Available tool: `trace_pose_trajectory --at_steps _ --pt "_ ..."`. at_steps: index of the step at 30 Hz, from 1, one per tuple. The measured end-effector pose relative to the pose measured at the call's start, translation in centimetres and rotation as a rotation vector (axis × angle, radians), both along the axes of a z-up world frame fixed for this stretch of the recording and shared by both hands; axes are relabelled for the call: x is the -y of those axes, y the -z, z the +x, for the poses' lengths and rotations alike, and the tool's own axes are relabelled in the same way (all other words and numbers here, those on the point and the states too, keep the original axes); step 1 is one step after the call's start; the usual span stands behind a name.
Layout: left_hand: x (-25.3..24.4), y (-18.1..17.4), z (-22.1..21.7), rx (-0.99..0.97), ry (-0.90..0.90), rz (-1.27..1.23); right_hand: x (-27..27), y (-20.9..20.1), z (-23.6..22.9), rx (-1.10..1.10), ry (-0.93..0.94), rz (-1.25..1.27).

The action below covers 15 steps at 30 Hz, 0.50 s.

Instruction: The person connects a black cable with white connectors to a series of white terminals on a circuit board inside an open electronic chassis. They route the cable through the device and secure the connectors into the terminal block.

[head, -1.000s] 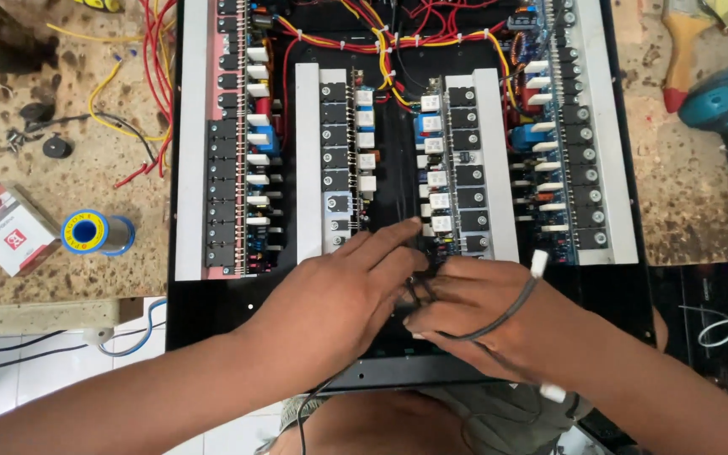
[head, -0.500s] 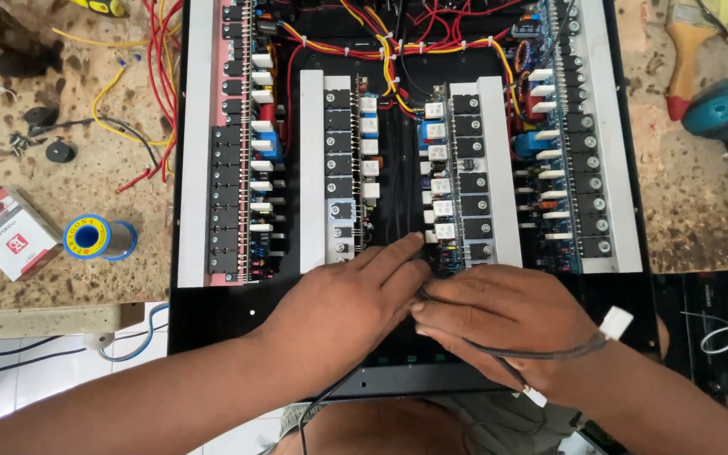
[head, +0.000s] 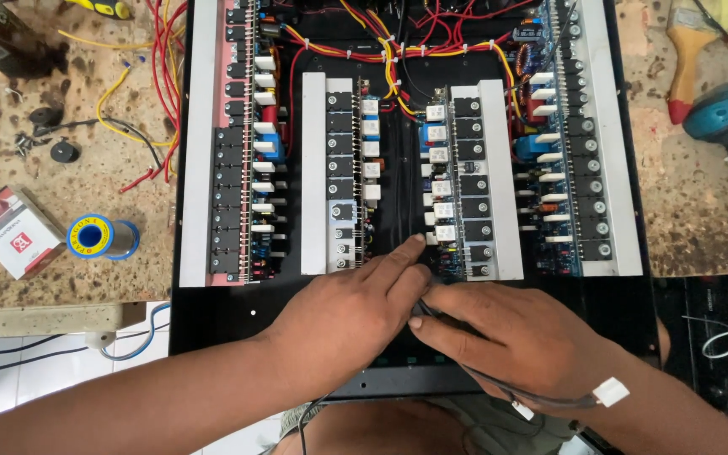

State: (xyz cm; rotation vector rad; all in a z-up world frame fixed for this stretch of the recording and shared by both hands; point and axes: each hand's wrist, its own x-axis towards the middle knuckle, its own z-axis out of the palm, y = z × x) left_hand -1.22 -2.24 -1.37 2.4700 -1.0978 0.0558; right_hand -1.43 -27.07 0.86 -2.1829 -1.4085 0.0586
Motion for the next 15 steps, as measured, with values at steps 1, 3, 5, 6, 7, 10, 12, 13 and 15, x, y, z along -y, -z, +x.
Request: trace_pose_trajectory --at_steps 1,3,5,6,7,10,12,13,15 --pt "-0.1 0.0 0.0 -0.016 0.011 -0.019 0.0 -0.1 0.1 0.007 -0.018 0.030" --pt "0.0 0.2 -0.1 -0.010 0.003 -0.019 0.4 -0.1 -0.4 0.024 0.024 0.016" --pt "0.0 0.2 -0.2 -0.002 -0.006 -0.023 1.4 0.1 -1.0 0.044 0.064 -0.002" --pt "0.1 0.2 -0.2 -0.018 -0.012 -0.005 2.2 0.3 -1.2 -0.216 0.262 -0.110" --pt "0.1 0.1 -0.2 -0.034 -0.019 0.013 3.0 0.4 -1.4 -0.478 0.457 -0.221" --pt "0.7 0.7 -0.4 -0.027 -0.038 0.045 -0.5 -3.6 0.6 -0.201 0.665 0.264" --pt "0.6 0.4 -0.1 -0.098 -0.028 0.048 -0.7 -4.5 5.4 -0.029 0.574 0.200" --pt "0.6 0.3 0.0 -0.168 -0.001 0.056 -0.8 -5.0 7.7 0.138 0.491 0.141" --pt "0.5 0.3 0.3 -0.282 0.000 0.002 0.3 -3.6 13.0 0.282 0.489 0.034"
